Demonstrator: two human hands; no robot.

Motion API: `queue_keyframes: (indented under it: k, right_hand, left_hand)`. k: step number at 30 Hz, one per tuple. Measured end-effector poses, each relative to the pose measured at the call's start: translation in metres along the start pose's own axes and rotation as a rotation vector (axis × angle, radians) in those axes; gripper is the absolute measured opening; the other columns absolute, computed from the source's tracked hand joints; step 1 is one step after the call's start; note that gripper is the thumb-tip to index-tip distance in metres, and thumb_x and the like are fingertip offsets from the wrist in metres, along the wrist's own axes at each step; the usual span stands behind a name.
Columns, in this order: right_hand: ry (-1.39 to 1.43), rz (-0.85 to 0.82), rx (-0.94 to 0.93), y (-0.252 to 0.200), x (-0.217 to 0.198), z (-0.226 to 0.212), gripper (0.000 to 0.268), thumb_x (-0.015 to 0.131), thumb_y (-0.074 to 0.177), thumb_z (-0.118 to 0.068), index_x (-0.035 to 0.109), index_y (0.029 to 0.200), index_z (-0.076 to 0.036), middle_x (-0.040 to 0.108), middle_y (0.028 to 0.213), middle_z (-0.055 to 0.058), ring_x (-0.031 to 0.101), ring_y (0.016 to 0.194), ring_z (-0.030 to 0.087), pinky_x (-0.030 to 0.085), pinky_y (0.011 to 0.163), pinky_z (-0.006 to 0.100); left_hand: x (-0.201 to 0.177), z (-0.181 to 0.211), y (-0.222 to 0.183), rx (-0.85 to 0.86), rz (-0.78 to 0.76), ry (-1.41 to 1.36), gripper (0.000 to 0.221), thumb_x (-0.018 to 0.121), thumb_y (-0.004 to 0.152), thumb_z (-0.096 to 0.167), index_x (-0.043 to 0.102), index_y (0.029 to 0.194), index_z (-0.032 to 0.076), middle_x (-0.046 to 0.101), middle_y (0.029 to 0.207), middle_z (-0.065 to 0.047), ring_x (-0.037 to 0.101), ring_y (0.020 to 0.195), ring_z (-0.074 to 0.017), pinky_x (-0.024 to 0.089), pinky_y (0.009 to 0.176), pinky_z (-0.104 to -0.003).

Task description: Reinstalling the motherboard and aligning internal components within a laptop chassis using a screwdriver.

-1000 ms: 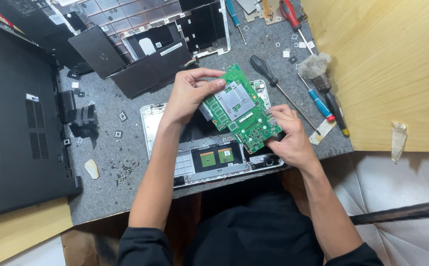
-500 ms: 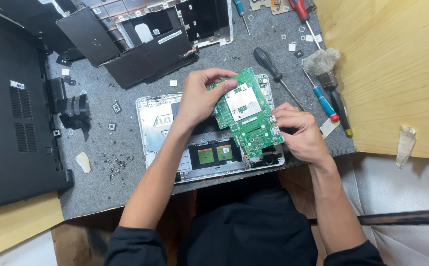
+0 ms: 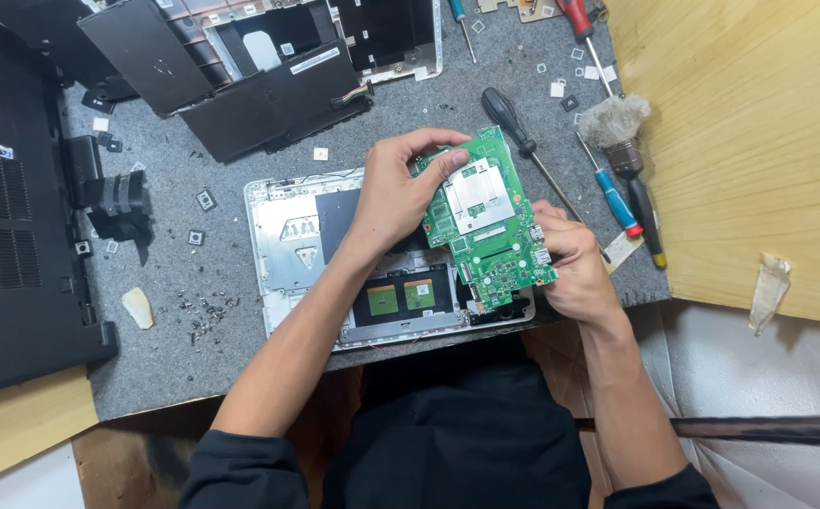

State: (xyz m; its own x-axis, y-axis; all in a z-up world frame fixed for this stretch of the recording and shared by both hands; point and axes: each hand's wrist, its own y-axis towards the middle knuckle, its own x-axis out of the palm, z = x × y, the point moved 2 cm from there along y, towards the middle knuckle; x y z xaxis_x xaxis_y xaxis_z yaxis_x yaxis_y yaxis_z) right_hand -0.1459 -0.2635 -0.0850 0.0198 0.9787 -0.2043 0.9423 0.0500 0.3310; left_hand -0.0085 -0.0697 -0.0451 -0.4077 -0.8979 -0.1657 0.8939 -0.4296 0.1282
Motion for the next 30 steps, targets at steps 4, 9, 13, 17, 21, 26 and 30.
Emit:
queue_keyframes:
  k: [4, 9, 13, 17, 21, 26, 30]
  right_hand:
    - [0.009, 0.042, 0.040, 0.009, 0.006, -0.012, 0.017, 0.084, 0.085, -0.022, 0.079, 0.086, -0.005, 0.075, 0.096, 0.008, 0.063, 0.096, 0.023, 0.042, 0.098, 0.039]
    - [-0.016, -0.024, 0.041, 0.004, 0.000, -0.007, 0.013, 0.084, 0.085, -0.021, 0.081, 0.084, -0.008, 0.075, 0.097, 0.007, 0.063, 0.096, 0.023, 0.038, 0.102, 0.040]
    - [0.009, -0.057, 0.042, 0.004, -0.002, -0.002, 0.012, 0.085, 0.083, -0.021, 0.082, 0.084, -0.009, 0.075, 0.097, 0.006, 0.061, 0.095, 0.020, 0.036, 0.103, 0.040]
    - [0.041, -0.023, 0.072, -0.002, -0.003, 0.010, 0.014, 0.085, 0.084, -0.022, 0.081, 0.083, -0.008, 0.075, 0.092, 0.006, 0.060, 0.093, 0.018, 0.035, 0.103, 0.039]
    - [0.040, 0.049, 0.165, -0.004, 0.000, 0.008, 0.016, 0.089, 0.079, -0.015, 0.077, 0.082, -0.005, 0.071, 0.083, 0.005, 0.057, 0.093, 0.016, 0.036, 0.103, 0.035]
    - [0.130, -0.028, 0.286, -0.008, -0.013, 0.008, 0.027, 0.086, 0.079, -0.002, 0.064, 0.094, 0.001, 0.074, 0.081, 0.011, 0.057, 0.100, 0.018, 0.041, 0.109, 0.042]
    - [0.212, -0.148, 0.411, -0.015, -0.022, 0.016, 0.052, 0.064, 0.080, 0.017, 0.049, 0.127, -0.001, 0.073, 0.105, 0.014, 0.058, 0.101, 0.019, 0.048, 0.095, 0.043]
  left_hand:
    - [-0.002, -0.004, 0.002, 0.013, -0.014, 0.007, 0.018, 0.079, 0.094, 0.028, 0.080, 0.108, 0.017, 0.075, 0.072, -0.007, 0.063, 0.072, -0.0080, 0.053, 0.067, -0.026]
    - [-0.003, 0.009, -0.001, 0.034, -0.055, -0.037, 0.019, 0.079, 0.094, 0.027, 0.079, 0.109, 0.015, 0.078, 0.080, -0.009, 0.062, 0.076, -0.0078, 0.054, 0.070, -0.028]
    - [-0.003, 0.008, -0.002, 0.041, -0.044, -0.053, 0.019, 0.079, 0.094, 0.028, 0.079, 0.109, 0.017, 0.078, 0.080, -0.007, 0.061, 0.077, -0.0053, 0.054, 0.071, -0.026]
    - [-0.002, 0.003, -0.002, 0.037, -0.027, -0.033, 0.018, 0.078, 0.095, 0.028, 0.079, 0.110, 0.018, 0.078, 0.079, -0.007, 0.063, 0.076, -0.0061, 0.055, 0.071, -0.026]
    - [-0.005, 0.004, -0.001, 0.100, -0.008, 0.069, 0.017, 0.077, 0.096, 0.028, 0.078, 0.111, 0.019, 0.076, 0.076, -0.005, 0.068, 0.075, -0.0103, 0.056, 0.074, -0.028]
    - [-0.005, 0.005, -0.002, 0.113, 0.007, 0.128, 0.017, 0.077, 0.096, 0.029, 0.077, 0.111, 0.021, 0.076, 0.076, -0.004, 0.071, 0.075, -0.0123, 0.056, 0.075, -0.030]
    - [-0.006, 0.005, -0.001, 0.124, 0.033, 0.132, 0.018, 0.077, 0.097, 0.029, 0.076, 0.113, 0.022, 0.075, 0.073, -0.003, 0.064, 0.074, -0.0082, 0.054, 0.075, -0.029]
